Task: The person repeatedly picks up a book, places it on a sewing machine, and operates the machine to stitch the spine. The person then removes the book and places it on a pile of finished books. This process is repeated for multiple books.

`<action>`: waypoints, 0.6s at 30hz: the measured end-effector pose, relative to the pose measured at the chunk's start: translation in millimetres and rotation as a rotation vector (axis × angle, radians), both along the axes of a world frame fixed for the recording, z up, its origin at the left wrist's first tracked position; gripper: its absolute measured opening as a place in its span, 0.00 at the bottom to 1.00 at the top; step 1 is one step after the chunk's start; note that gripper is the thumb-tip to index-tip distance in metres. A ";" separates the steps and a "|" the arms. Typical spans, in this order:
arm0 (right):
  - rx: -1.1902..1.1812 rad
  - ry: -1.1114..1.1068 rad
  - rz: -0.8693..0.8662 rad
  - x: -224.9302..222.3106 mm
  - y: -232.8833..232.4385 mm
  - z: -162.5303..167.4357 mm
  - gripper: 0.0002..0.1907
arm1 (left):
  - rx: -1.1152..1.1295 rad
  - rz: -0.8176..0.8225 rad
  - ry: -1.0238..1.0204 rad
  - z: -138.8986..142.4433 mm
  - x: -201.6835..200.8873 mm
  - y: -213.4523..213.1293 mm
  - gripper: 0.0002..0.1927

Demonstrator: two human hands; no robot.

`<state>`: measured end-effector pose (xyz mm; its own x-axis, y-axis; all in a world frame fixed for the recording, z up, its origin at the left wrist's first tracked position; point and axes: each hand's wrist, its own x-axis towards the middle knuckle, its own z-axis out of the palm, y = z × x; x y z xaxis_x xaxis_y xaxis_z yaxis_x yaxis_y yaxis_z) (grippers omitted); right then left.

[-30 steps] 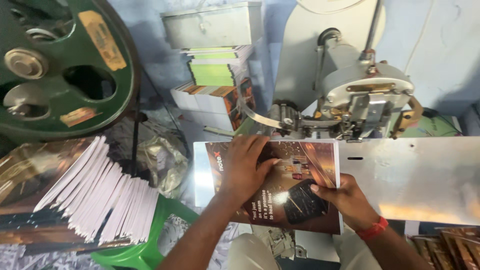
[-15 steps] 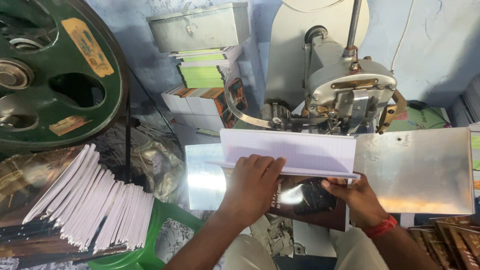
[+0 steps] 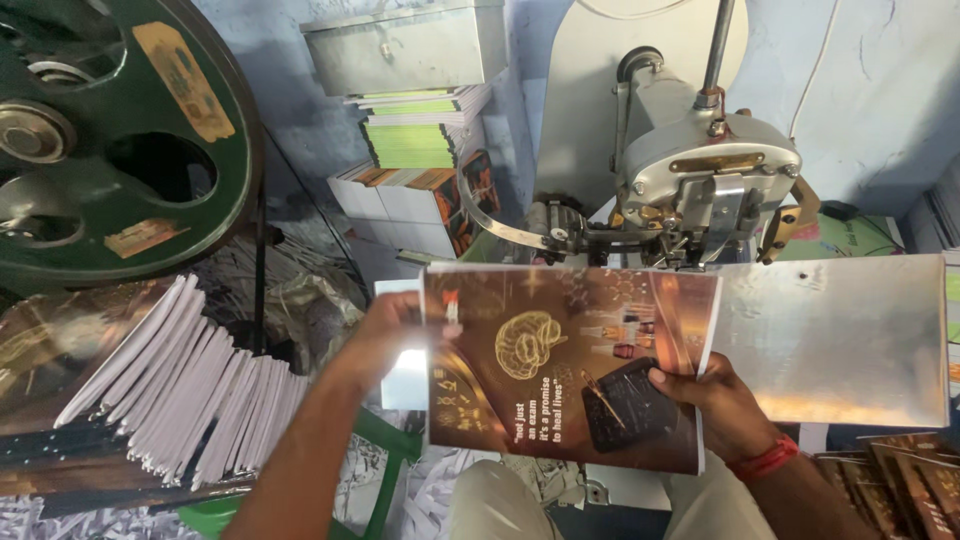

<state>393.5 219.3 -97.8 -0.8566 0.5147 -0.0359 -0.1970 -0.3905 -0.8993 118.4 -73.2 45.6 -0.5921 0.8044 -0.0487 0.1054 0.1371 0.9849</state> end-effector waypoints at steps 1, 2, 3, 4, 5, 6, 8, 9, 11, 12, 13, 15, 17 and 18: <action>-0.022 0.009 -0.004 -0.8 0.2 1.3 0.13 | 0.021 -0.035 -0.041 -11.6 1.5 -5.9 0.20; -0.045 0.017 -0.009 -1.8 0.6 3.1 0.14 | 0.043 -0.073 -0.083 -23.8 4.1 -10.2 0.19; -0.070 0.021 -0.016 -2.0 0.1 5.0 0.14 | 0.043 -0.063 -0.127 -37.6 9.3 -13.3 0.18; -0.042 0.006 -0.007 -1.9 -1.1 7.2 0.14 | 0.039 -0.052 -0.173 -51.4 16.2 -16.5 0.16; -0.013 -0.007 0.002 -3.3 -2.4 9.9 0.13 | 0.038 -0.039 -0.216 -62.2 21.2 -19.2 0.15; 0.019 -0.020 0.015 -4.5 -4.5 12.9 0.13 | 0.029 0.063 -0.143 -71.1 26.0 -22.3 0.14; -0.026 0.023 0.037 -9.3 -12.3 18.9 0.16 | 0.010 0.270 0.005 -82.2 33.1 -28.0 0.11; -0.048 0.042 0.049 -11.9 -17.2 22.3 0.18 | -0.027 0.297 0.123 -83.6 34.1 -31.3 0.09; -0.023 0.041 0.081 -17.7 -25.7 31.9 0.19 | -0.101 0.355 0.361 -80.8 33.1 -37.7 0.07; -0.015 0.040 0.098 -19.4 -30.8 37.0 0.19 | -0.052 0.350 0.307 -78.3 32.6 -41.0 0.06; -0.019 0.034 0.099 -21.2 -36.1 42.5 0.20 | -0.001 0.346 0.257 -75.0 31.4 -43.7 0.05; -0.019 0.032 0.096 -25.7 -45.2 55.1 0.22 | 0.094 0.346 0.229 -67.8 28.7 -49.1 0.04; 0.022 0.004 0.031 -28.5 -55.6 66.8 0.26 | 0.173 0.353 0.262 -61.9 27.6 -55.2 0.04; 0.043 -0.012 -0.004 -28.7 -60.9 72.2 0.28 | 0.165 0.406 0.210 -58.9 26.9 -58.4 0.03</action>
